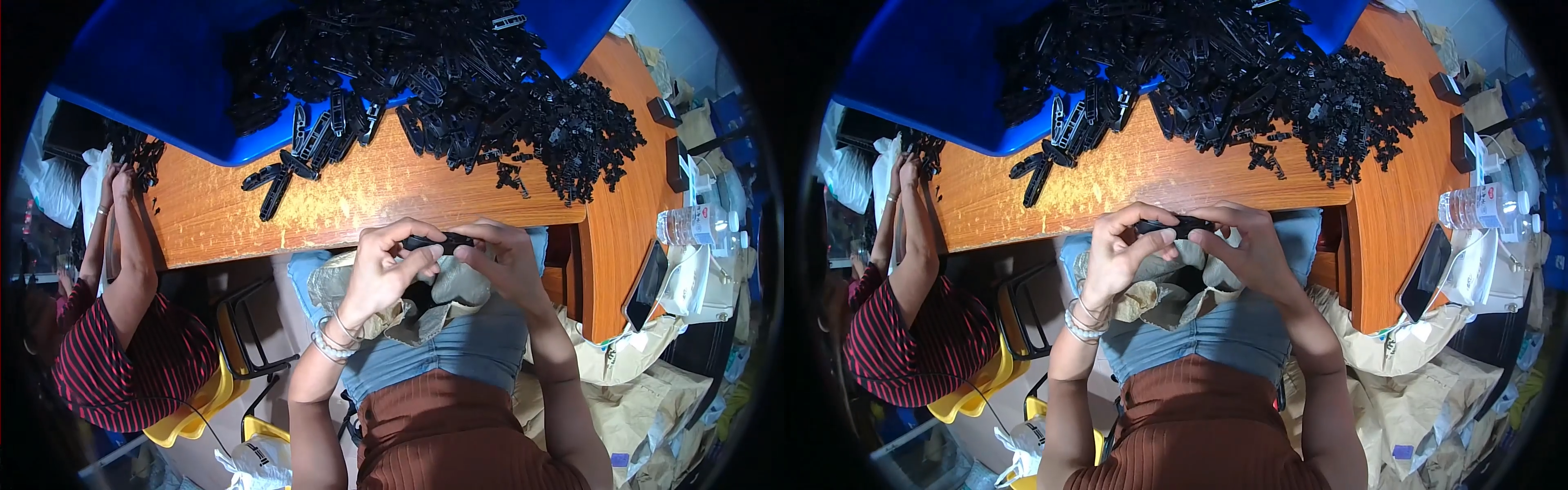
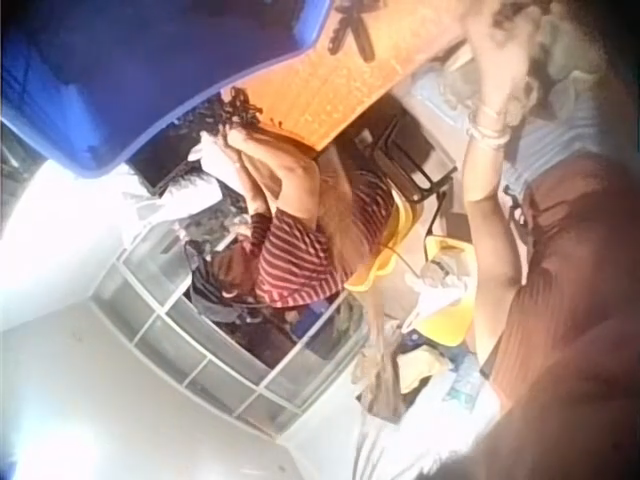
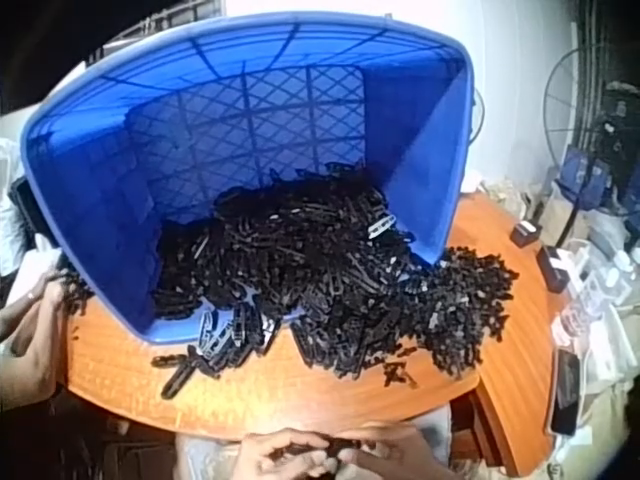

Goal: Assembling small black plastic components by snapping pieces together at a workbench.

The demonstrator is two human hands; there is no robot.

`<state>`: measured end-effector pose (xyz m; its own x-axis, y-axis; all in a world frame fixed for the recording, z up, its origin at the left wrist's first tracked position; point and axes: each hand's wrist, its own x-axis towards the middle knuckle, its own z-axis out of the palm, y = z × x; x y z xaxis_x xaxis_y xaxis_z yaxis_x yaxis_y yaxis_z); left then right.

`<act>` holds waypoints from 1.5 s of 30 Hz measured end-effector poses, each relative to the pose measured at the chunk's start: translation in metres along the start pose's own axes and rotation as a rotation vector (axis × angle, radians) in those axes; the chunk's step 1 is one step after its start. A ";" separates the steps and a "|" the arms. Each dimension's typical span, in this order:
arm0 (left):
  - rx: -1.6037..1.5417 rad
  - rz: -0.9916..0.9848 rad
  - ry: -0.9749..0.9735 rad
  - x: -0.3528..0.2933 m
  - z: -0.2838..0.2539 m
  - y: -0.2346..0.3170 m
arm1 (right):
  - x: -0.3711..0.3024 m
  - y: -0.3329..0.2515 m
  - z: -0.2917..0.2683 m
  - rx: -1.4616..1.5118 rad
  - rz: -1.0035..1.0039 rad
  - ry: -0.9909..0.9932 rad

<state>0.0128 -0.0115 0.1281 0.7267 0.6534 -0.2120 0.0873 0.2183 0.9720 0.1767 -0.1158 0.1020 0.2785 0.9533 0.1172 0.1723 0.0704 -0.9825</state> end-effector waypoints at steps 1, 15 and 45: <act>0.067 0.063 0.011 0.000 0.003 -0.001 | -0.001 0.001 0.000 0.001 0.002 0.001; 0.354 0.289 0.053 0.031 -0.004 -0.011 | -0.015 0.016 -0.003 0.143 0.192 -0.046; 0.151 0.161 0.207 0.036 -0.021 -0.018 | 0.042 0.009 -0.035 -0.630 -0.482 0.391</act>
<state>0.0231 0.0231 0.1009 0.5868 0.8078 -0.0548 0.0938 -0.0007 0.9956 0.2231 -0.0852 0.1029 0.3249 0.6845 0.6526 0.8107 0.1538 -0.5649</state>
